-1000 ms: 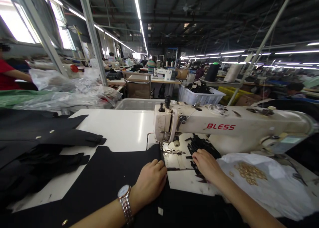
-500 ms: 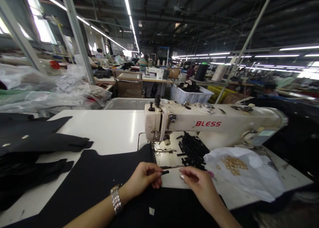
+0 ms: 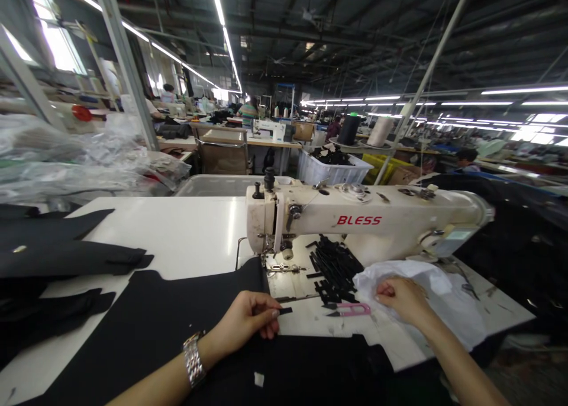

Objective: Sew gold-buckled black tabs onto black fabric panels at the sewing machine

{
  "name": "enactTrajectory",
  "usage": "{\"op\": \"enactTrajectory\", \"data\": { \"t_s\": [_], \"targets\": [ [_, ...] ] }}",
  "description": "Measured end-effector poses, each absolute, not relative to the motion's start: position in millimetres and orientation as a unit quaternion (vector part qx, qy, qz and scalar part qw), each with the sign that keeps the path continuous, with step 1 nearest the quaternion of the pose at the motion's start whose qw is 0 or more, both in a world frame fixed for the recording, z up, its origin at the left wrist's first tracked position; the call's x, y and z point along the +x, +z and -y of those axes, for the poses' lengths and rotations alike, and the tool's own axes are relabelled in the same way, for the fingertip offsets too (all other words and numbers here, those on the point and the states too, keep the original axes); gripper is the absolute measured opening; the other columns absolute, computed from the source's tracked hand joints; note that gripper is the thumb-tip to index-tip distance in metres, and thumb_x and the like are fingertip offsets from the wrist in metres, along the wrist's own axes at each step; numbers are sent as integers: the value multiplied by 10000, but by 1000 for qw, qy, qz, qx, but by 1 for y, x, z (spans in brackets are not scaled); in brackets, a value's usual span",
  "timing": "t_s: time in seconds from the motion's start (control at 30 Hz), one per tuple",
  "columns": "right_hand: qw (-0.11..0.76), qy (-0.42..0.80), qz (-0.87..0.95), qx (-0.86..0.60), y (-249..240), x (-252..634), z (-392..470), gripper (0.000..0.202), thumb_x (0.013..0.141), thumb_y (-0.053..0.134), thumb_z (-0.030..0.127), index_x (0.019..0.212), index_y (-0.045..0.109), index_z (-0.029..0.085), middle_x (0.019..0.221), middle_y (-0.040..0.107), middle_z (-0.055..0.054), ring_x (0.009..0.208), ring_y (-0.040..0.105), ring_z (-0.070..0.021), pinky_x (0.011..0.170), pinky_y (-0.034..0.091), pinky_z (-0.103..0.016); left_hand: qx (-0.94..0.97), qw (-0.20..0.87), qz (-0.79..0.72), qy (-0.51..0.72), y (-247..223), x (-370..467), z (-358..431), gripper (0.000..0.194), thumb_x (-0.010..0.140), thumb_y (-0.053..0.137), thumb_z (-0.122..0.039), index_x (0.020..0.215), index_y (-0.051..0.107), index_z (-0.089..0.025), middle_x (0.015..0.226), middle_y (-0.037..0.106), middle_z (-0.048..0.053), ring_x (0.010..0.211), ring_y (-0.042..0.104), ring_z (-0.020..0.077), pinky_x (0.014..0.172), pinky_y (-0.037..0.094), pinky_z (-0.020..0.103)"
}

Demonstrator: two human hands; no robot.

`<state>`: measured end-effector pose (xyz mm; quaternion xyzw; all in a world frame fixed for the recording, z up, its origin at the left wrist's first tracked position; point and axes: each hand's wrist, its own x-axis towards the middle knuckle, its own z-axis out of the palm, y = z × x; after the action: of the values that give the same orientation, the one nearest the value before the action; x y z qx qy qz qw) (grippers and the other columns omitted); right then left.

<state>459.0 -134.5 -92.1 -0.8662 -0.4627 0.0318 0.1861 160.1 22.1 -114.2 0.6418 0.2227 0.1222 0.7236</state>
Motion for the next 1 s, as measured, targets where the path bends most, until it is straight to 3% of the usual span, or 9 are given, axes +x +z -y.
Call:
{"op": "enactTrajectory", "data": {
  "t_s": [0.2, 0.37, 0.47, 0.7, 1.0],
  "targets": [
    [215, 28, 475, -853, -87, 444, 140, 99, 558, 555, 259, 477, 555, 202, 496, 594, -3, 507, 557, -179, 512, 411, -277, 613, 748, -208, 146, -116, 163, -24, 354, 657, 628, -423, 729, 541, -88, 547, 614, 28, 443, 548, 90, 427, 408, 178],
    [428, 196, 479, -741, -89, 367, 111, 210, 706, 519, 377, 737, 603, 187, 643, 639, -28, 582, 605, -175, 540, 483, -264, 560, 783, -200, 179, -115, 164, -27, 379, 626, 653, -438, 702, 503, -98, 528, 611, 28, 423, 558, 98, 405, 409, 173],
    [475, 256, 504, -675, -85, 326, 78, 204, 732, 515, 334, 795, 611, 165, 686, 646, -39, 633, 614, -170, 596, 494, -263, 542, 790, -203, 201, -113, 162, -28, 380, 620, 655, -441, 673, 494, -100, 516, 604, 28, 403, 546, 96, 393, 403, 175],
    [450, 414, 566, -553, -76, 311, 37, 156, 760, 511, 270, 763, 619, 157, 672, 624, -7, 626, 602, -139, 604, 488, -247, 546, 770, -227, 242, -115, 159, -34, 361, 624, 645, -430, 623, 508, -97, 400, 480, -43, 312, 381, 24, 329, 251, 133],
    [412, 294, 641, -577, -88, 310, 41, 170, 765, 492, 210, 792, 658, 181, 678, 652, -16, 594, 611, -133, 576, 483, -222, 542, 774, -255, 205, -110, 158, -36, 260, 606, 616, -335, 565, 487, -113, 360, 427, -62, 291, 329, 21, 310, 220, 139]
  ]
}}
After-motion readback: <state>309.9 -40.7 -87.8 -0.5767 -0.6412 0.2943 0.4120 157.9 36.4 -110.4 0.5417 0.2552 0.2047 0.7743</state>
